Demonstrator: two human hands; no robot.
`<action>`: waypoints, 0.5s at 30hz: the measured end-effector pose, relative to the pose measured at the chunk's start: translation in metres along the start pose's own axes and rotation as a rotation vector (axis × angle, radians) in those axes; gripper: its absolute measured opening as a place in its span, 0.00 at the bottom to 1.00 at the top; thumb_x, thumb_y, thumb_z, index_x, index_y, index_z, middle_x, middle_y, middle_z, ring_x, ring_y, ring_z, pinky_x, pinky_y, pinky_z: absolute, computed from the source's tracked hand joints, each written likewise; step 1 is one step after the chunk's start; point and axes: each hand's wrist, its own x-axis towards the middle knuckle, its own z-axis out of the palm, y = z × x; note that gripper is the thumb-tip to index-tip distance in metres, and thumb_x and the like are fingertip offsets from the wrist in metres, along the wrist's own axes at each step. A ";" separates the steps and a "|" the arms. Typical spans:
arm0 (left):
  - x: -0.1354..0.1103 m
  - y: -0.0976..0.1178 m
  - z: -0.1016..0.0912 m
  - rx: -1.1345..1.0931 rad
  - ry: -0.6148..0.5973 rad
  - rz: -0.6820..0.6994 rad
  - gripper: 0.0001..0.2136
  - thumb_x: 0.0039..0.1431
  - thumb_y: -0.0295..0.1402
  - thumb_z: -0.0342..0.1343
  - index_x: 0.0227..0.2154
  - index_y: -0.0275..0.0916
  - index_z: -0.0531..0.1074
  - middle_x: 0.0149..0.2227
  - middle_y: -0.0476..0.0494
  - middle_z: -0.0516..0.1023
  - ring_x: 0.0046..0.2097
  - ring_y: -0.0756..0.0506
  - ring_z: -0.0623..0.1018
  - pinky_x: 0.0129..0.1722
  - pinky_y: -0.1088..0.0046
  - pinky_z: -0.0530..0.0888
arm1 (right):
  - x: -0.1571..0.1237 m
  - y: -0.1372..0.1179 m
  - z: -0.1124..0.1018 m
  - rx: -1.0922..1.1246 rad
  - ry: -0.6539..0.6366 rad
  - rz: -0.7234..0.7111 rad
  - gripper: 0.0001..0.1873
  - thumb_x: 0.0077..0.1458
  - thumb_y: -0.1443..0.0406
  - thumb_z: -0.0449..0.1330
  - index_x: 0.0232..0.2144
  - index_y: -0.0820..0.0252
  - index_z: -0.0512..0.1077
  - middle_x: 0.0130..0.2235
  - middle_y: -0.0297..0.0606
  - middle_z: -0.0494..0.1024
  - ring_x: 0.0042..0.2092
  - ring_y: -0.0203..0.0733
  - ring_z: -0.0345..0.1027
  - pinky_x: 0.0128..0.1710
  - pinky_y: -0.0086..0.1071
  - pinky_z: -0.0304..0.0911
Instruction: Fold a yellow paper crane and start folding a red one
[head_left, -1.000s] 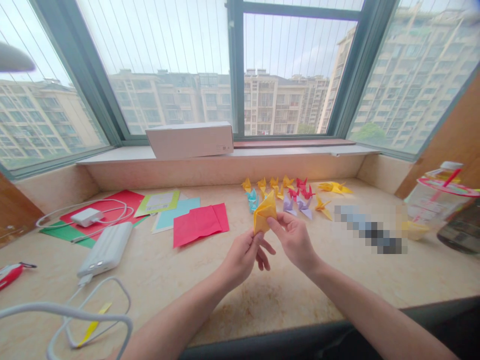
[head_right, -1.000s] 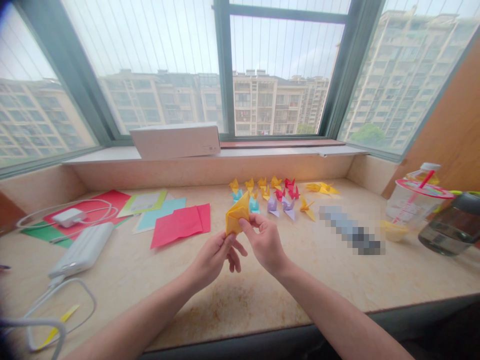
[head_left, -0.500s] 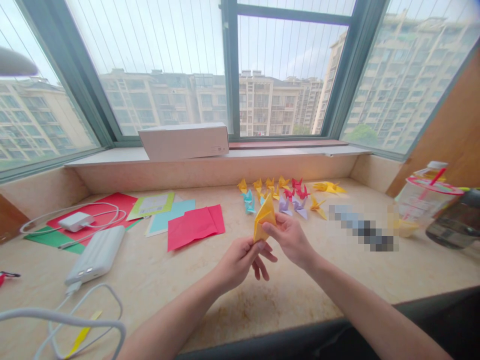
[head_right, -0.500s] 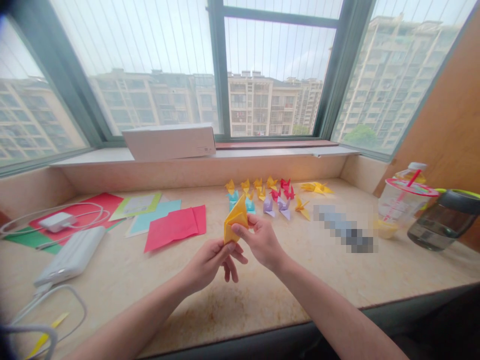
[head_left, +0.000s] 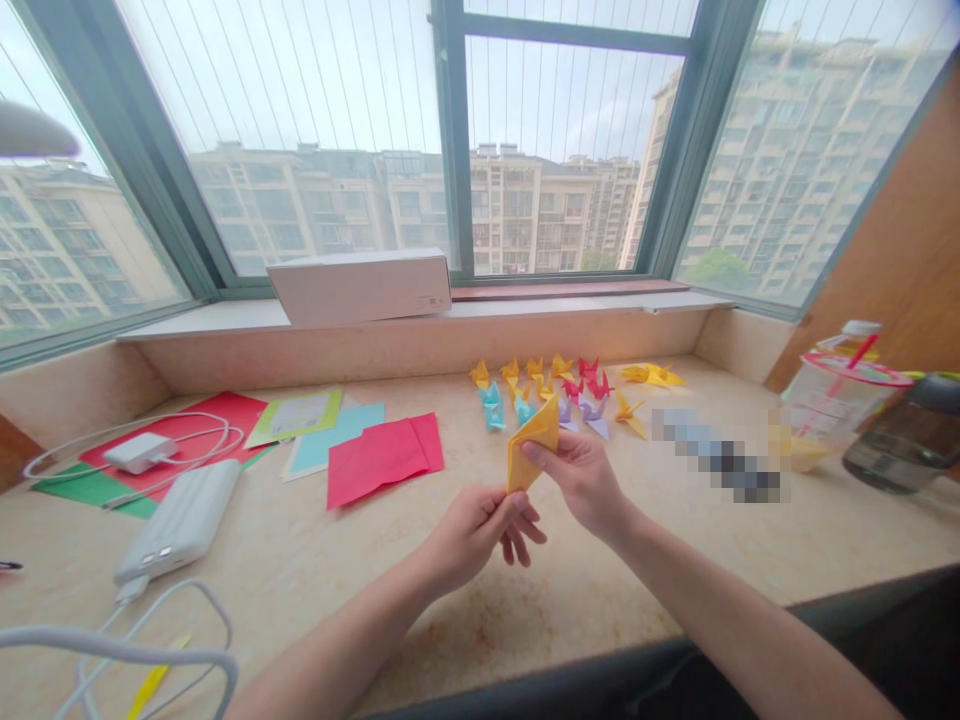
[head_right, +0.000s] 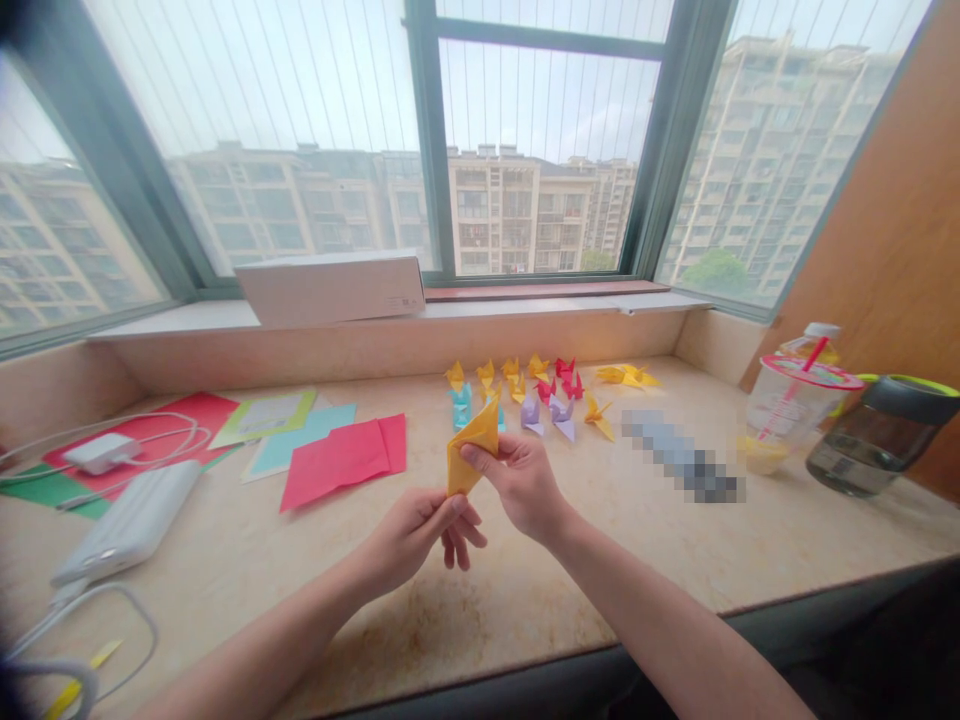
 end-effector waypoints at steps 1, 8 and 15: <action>-0.001 0.001 0.000 0.010 -0.003 0.008 0.23 0.62 0.51 0.50 0.30 0.32 0.72 0.29 0.35 0.82 0.22 0.48 0.78 0.20 0.77 0.69 | -0.001 0.000 0.000 -0.008 0.016 -0.006 0.15 0.51 0.54 0.66 0.32 0.61 0.81 0.32 0.38 0.82 0.32 0.40 0.71 0.34 0.33 0.67; -0.005 0.007 -0.003 0.061 -0.021 0.031 0.25 0.63 0.52 0.48 0.31 0.32 0.74 0.27 0.36 0.82 0.22 0.48 0.78 0.22 0.75 0.72 | -0.002 -0.005 -0.001 0.004 -0.014 -0.017 0.14 0.52 0.55 0.65 0.32 0.60 0.81 0.31 0.38 0.82 0.32 0.40 0.72 0.34 0.34 0.68; -0.002 0.014 -0.016 0.062 0.134 0.041 0.26 0.60 0.55 0.51 0.30 0.32 0.73 0.22 0.40 0.79 0.21 0.48 0.76 0.22 0.74 0.72 | 0.008 -0.006 -0.008 -0.111 -0.025 -0.068 0.17 0.55 0.54 0.63 0.40 0.59 0.79 0.40 0.42 0.83 0.42 0.46 0.76 0.47 0.41 0.69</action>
